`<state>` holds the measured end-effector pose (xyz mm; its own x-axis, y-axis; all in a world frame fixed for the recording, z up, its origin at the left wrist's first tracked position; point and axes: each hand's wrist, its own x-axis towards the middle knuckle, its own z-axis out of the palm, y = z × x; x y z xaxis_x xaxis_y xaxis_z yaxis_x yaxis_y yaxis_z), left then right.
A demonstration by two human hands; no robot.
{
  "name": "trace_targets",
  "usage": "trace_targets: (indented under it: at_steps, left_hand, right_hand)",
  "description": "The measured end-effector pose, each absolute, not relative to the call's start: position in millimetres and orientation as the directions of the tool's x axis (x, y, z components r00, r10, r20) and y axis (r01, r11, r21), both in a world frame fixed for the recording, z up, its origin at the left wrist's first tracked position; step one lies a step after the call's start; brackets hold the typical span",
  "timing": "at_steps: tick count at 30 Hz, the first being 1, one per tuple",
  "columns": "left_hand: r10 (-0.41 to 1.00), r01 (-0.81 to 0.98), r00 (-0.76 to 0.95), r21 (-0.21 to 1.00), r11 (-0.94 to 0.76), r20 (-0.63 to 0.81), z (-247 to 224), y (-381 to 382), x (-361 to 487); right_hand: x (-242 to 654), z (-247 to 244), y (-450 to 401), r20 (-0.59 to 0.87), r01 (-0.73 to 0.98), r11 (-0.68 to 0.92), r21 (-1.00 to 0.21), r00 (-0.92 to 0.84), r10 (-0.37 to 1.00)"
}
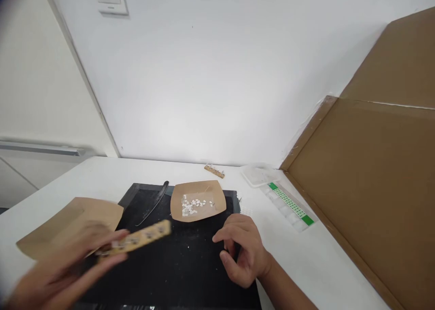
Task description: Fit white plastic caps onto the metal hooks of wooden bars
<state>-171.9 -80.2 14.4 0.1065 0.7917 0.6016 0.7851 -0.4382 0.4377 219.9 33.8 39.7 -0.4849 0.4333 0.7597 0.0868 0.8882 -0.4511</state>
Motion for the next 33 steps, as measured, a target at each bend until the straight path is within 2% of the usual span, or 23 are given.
trace_targets:
  at_steps: [3,5,8,14,19,23,33]
  left_hand:
    - [0.711,0.549,0.426,0.464,-0.695,0.560,54.7,-35.9,-99.9]
    - [0.684,0.488,0.572,0.482,-0.728,0.454,57.9,-13.0,-64.5]
    - [0.673,0.509,0.673,0.469,-0.722,0.306,37.7,8.7,-37.2]
    - [0.764,0.521,0.576,0.588,-0.618,0.292,-3.6,16.9,-29.5]
    - [0.787,0.559,0.550,0.576,-0.597,0.282,-14.4,10.6,-31.7]
    - [0.787,0.542,0.520,0.584,-0.604,0.331,-20.1,8.7,-32.3]
    - [0.845,0.538,0.431,0.662,-0.522,0.316,-19.1,7.2,-33.7]
  right_hand:
    - [223.0,38.2,38.2,0.783,0.112,0.896,-0.430,-0.449,0.432]
    - [227.7,37.1,42.0,0.781,0.150,0.894,-0.423,-0.440,0.444]
    - [236.3,37.4,46.7,0.747,0.236,0.882,-0.408,-0.470,0.471]
    - [238.6,45.2,45.3,0.568,0.367,0.833,-0.414,-0.611,0.551]
    - [222.0,45.8,40.6,0.430,0.372,0.793,-0.482,-0.688,0.584]
    - [213.0,40.0,39.7,0.421,0.310,0.802,-0.510,-0.724,0.547]
    - [208.1,29.7,38.8,0.430,0.311,0.850,-0.424,-0.757,0.492]
